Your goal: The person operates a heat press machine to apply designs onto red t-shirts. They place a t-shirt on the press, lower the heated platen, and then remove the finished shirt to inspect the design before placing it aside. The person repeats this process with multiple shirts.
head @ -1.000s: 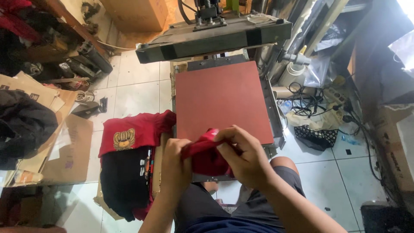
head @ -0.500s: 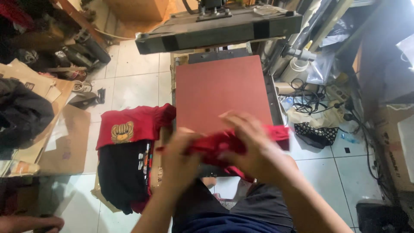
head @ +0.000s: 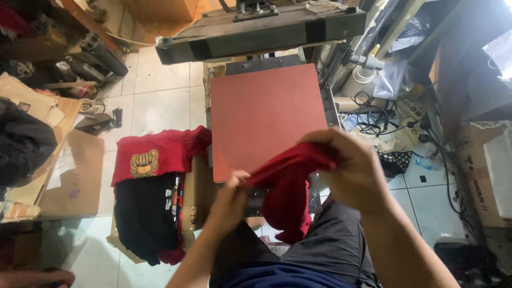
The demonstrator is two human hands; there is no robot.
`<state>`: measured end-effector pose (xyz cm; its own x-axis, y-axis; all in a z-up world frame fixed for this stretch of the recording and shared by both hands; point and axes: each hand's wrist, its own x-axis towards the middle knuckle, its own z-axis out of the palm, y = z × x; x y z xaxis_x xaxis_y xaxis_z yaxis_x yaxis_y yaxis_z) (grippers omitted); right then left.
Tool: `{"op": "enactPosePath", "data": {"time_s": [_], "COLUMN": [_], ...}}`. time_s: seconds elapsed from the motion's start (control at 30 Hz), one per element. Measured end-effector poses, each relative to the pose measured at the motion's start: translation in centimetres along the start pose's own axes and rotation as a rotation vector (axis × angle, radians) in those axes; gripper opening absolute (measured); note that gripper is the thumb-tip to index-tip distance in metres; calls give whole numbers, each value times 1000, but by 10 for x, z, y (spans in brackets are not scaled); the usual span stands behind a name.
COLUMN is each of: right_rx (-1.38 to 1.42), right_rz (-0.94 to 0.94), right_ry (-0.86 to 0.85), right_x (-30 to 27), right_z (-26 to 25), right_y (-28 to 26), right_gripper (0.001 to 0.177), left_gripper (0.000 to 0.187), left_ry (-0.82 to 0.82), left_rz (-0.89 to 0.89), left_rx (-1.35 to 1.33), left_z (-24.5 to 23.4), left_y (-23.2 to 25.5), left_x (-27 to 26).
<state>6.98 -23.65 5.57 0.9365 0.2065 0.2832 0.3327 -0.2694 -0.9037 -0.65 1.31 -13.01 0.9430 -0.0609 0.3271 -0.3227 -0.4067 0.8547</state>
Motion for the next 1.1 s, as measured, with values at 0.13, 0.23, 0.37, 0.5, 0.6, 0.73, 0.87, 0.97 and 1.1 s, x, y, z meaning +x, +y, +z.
{"op": "enactPosePath", "data": {"time_s": [0.13,0.23,0.37,0.5,0.6,0.73,0.87,0.97,1.1], "right_rx": [-178,-353,-506,-375,-102,3,-95,-140,-266], "right_rz": [-82,-69,-116,16,149,175,332,194,-407], "right_ry": [49,150,-45,-538,-506,-211,141,249,218], "right_x": [14,17,1,-29,-37,18,78,97,91], "right_z": [-27,-46,-68,-103,-126,-92,-65,-64,-83], "right_y": [51,70,78,67,47,29,24,-6,-12], "right_gripper": [55,24,15,20,21,21,25,20,15], "left_gripper": [7,17,25,32,14,21,18,19,28], "left_ry": [288,186,-178,-511,-421,-78,250,312,417], "left_rz": [-134,-254,-205,-203,-230,-541,-416,-39,351], "left_rx": [58,118,216,128,-257,38,143,212,207], "left_z": [-55,-100,-137,-165,-179,-157,-142,-144,-151], "left_y": [-13,21,83,94,104,122,103,104,137], "left_x": [33,58,73,53,50,110,167,194,195]}}
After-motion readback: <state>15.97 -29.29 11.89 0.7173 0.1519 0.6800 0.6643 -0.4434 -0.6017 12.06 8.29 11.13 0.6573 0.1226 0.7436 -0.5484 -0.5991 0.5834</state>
